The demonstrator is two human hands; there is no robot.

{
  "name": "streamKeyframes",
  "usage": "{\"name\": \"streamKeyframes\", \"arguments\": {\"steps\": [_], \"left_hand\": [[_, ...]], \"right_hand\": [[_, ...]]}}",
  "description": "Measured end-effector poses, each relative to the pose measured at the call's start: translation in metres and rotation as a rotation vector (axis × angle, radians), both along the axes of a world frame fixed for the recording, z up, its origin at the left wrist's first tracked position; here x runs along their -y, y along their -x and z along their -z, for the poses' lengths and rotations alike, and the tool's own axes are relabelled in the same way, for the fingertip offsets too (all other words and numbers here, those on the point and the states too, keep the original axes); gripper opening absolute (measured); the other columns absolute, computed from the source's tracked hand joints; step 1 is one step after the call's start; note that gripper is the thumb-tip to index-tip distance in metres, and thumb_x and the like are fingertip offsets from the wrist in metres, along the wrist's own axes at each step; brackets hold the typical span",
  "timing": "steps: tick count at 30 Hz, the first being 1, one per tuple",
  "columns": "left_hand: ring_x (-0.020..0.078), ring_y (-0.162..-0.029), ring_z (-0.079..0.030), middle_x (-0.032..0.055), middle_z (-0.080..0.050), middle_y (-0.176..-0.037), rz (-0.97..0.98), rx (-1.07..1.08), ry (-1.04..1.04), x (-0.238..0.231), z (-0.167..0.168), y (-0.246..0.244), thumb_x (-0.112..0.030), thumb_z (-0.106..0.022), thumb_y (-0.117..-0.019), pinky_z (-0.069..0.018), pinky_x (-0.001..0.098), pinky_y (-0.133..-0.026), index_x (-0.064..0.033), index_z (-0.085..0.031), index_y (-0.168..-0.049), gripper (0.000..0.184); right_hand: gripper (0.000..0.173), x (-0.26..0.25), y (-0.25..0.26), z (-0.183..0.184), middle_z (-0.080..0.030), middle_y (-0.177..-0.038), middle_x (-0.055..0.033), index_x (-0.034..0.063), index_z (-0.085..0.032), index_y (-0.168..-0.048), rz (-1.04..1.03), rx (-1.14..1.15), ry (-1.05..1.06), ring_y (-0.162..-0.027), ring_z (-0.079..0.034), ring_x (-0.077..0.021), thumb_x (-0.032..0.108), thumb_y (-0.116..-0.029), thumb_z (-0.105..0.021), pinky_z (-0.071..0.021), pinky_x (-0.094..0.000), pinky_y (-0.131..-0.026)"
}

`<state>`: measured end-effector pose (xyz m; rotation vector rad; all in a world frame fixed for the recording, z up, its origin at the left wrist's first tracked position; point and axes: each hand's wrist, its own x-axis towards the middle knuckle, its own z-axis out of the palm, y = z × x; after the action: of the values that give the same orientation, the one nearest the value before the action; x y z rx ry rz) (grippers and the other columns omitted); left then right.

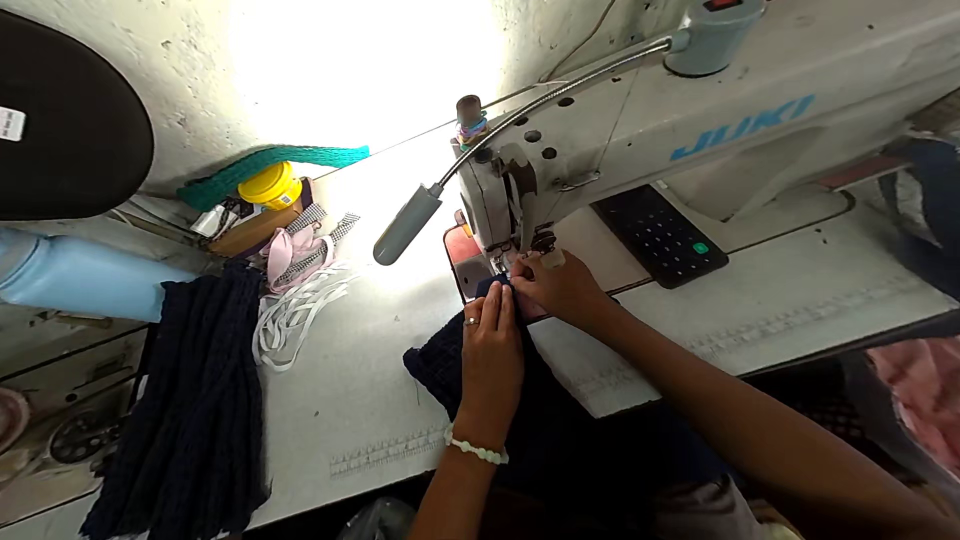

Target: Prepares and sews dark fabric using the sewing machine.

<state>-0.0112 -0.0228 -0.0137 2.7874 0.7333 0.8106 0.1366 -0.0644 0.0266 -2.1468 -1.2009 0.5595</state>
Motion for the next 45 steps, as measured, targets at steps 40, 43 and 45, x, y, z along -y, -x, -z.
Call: {"name": "streamKeyframes", "arguments": {"steps": [40,43,45], "left_hand": [[0.0390,-0.115,-0.063,0.0211,-0.066,-0.131,0.077,-0.020,0.094,-0.030,-0.002,-0.016,-0.007,-0.057,-0.0950,-0.0531,0.0464,-0.094,-0.0095,-0.078,-0.115,0.029],[0.0389,-0.114,-0.065,0.0213,-0.066,-0.131,0.080,-0.015,0.086,-0.025,-0.003,-0.012,-0.007,-0.057,-0.0941,-0.0536,0.0448,-0.094,-0.0090,-0.078,-0.116,0.030],[0.0394,-0.113,-0.065,0.0214,-0.067,-0.130,0.079,-0.003,0.080,-0.020,-0.003,-0.008,-0.007,-0.057,-0.0930,-0.0537,0.0446,-0.094,-0.0081,-0.078,-0.115,0.031]], "right_hand": [[0.036,0.176,-0.136,0.030,-0.058,-0.140,-0.0304,-0.0074,-0.063,-0.131,0.607,0.626,-0.133,-0.134,-0.052,-0.0518,0.003,-0.1050,-0.041,-0.0392,-0.0652,-0.109],[0.035,0.176,-0.139,0.033,-0.060,-0.138,-0.0295,-0.0073,-0.064,-0.130,0.608,0.638,-0.130,-0.132,-0.054,-0.0498,0.002,-0.1045,-0.041,-0.0405,-0.0636,-0.108],[0.035,0.175,-0.138,0.033,-0.060,-0.138,-0.0294,-0.0076,-0.064,-0.129,0.611,0.644,-0.137,-0.132,-0.054,-0.0498,0.002,-0.1045,-0.041,-0.0407,-0.0633,-0.108]]}}
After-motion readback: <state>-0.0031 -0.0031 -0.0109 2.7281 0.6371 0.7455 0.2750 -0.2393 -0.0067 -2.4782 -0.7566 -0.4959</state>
